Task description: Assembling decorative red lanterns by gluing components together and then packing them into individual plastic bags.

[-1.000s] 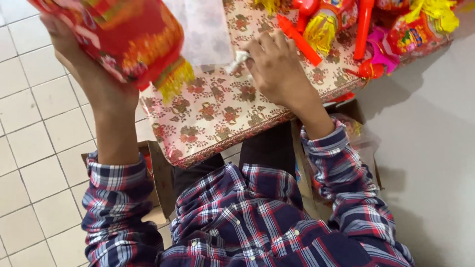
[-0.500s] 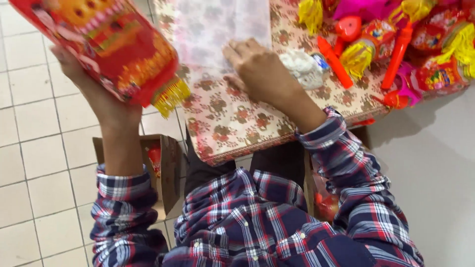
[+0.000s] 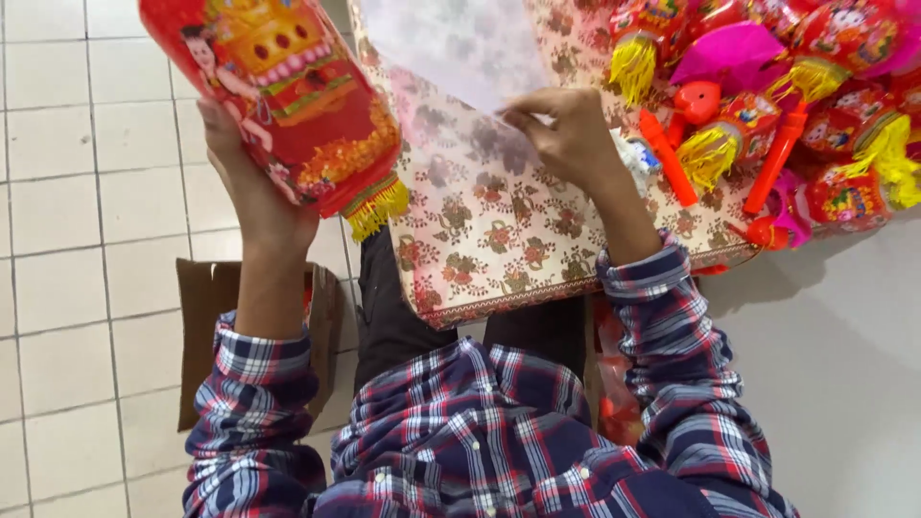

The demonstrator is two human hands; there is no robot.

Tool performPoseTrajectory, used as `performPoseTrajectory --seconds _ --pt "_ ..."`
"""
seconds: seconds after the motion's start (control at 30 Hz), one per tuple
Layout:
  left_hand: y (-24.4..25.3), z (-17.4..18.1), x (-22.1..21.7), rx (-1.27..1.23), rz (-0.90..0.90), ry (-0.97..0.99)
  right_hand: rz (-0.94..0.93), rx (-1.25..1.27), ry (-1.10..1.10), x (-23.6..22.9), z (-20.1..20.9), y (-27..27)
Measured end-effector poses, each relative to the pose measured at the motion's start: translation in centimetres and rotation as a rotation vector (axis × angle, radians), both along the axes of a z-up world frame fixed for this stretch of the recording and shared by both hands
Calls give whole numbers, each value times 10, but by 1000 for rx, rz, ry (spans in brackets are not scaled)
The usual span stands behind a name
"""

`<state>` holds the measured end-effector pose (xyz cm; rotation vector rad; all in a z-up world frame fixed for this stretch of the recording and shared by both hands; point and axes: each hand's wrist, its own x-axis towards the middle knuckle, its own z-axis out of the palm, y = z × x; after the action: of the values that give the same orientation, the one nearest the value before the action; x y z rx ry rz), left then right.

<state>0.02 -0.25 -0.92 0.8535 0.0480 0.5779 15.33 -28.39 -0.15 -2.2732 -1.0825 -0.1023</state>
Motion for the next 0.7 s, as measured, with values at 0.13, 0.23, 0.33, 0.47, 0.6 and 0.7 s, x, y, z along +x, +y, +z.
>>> performPoseTrajectory --seconds 0.13,0.23,0.33,0.47,0.6,0.7 --pt "-2 9 0 -69 -16 13 -113 459 180 -25 35 3" --pt "-1 9 -5 -49 -18 5 -145 759 173 -23 40 0" --pt "2 4 -6 -176 -50 85 -206 873 205 -11 40 -8" --pt "4 2 -9 -141 -78 14 -296 971 299 11 27 -23" --pt "2 8 -14 -136 -67 53 -353 948 285 15 27 -26" --pt "2 12 -12 -177 -46 76 -387 927 284 22 28 -31"
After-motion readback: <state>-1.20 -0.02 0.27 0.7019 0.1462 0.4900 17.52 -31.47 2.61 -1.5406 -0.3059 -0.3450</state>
